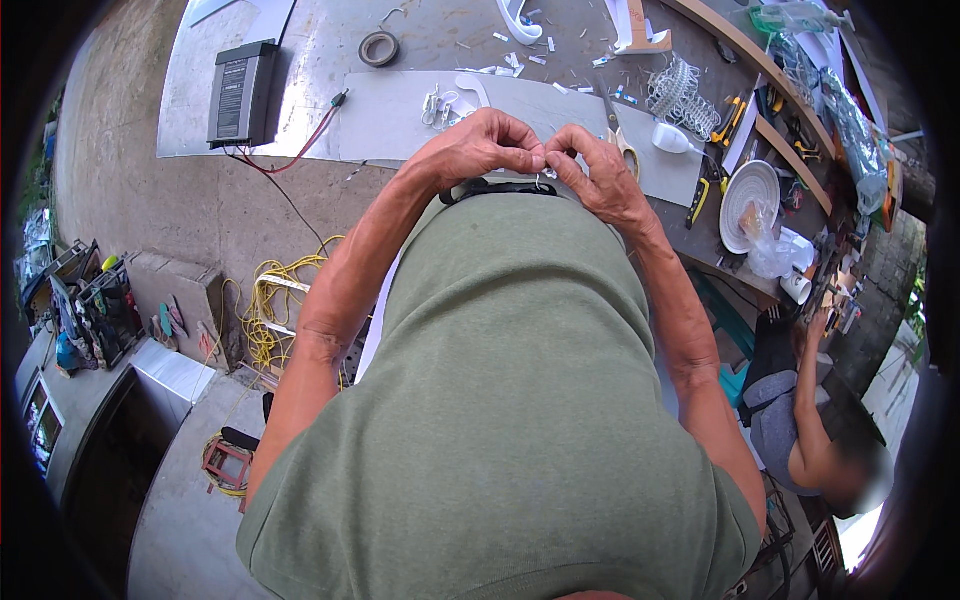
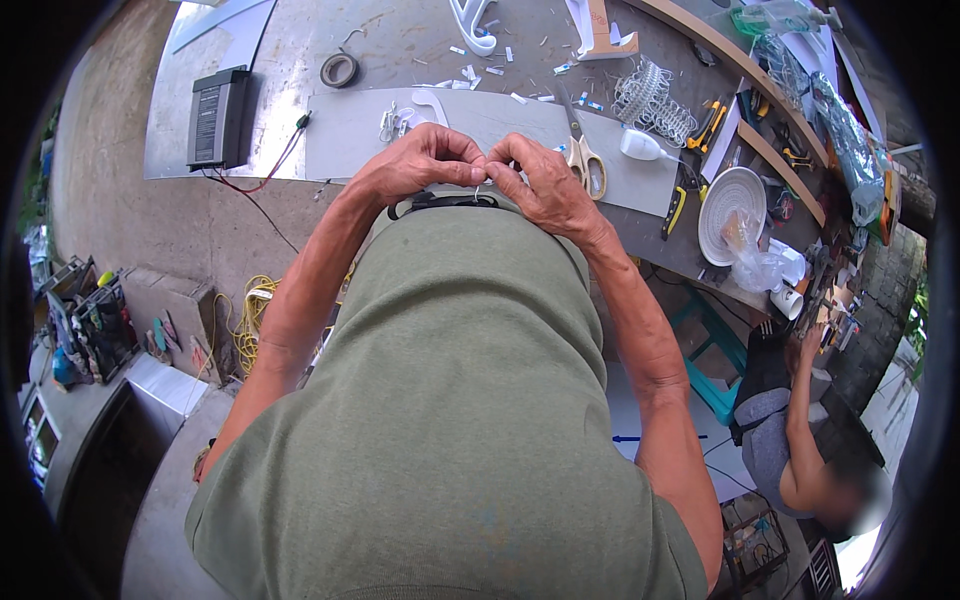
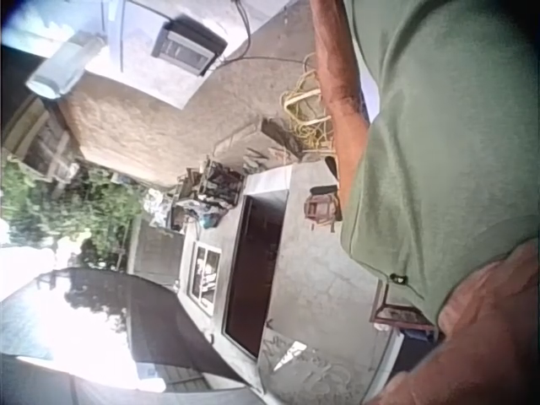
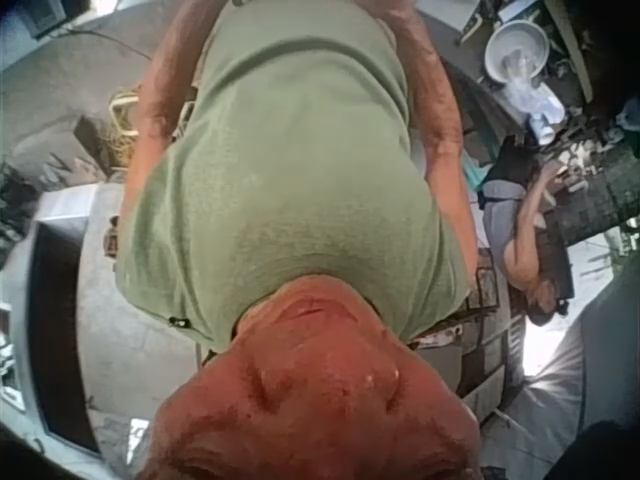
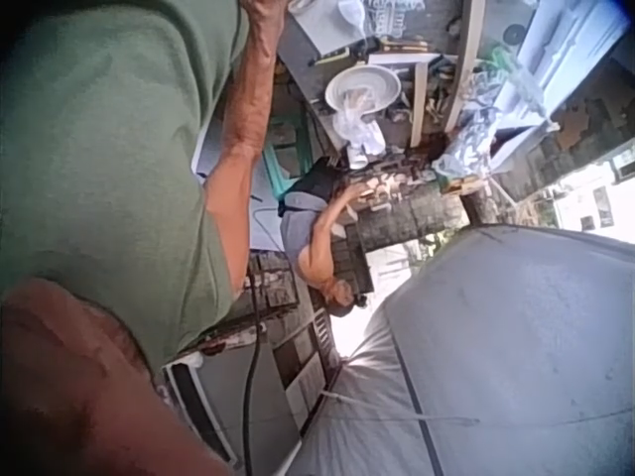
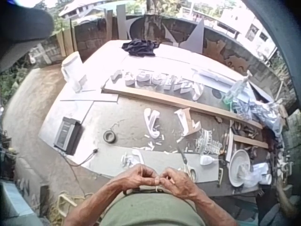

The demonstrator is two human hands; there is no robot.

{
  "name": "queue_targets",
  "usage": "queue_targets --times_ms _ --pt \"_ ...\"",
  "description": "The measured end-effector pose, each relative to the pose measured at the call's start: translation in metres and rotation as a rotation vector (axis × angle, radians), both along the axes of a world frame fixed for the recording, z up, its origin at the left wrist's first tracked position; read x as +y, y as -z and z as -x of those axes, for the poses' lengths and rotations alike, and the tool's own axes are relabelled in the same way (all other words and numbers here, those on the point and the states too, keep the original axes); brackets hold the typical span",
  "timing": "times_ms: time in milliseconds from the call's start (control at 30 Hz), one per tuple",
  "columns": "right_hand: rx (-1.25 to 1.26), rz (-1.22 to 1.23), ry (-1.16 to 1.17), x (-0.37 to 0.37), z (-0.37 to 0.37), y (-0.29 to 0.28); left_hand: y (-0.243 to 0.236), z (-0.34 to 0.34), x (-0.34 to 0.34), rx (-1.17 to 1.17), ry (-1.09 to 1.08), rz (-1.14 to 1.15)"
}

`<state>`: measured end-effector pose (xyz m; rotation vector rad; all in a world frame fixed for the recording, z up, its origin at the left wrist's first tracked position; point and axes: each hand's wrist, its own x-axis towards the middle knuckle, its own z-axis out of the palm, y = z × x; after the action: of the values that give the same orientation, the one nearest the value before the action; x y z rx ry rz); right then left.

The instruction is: Connecting and securing LED strips and wiring to plastic sign letters on a work table.

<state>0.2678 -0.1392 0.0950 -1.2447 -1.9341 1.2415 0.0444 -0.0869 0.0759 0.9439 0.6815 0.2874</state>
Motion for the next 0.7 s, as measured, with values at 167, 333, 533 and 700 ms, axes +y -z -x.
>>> queue_targets --times_ms 167,333,533,700 --pt "-0.005 -0.030 0.072 -0.003 -0.001 0.001 -0.015 -0.003 0.001 0.129 0.006 -0.245" --pt "-0.037 -0.018 0.117 -0.004 0.001 -0.006 -0.017 -0.010 -0.008 0.272 -0.144 -0.525" --pt "-0.087 -0.061 0.142 -0.005 0.001 -0.004 -0.012 -0.016 -0.013 0.314 -0.205 -0.667" --pt "-0.095 -0.063 0.183 -0.005 0.004 -0.004 -0.014 -0.018 -0.014 0.373 -0.244 -0.925"
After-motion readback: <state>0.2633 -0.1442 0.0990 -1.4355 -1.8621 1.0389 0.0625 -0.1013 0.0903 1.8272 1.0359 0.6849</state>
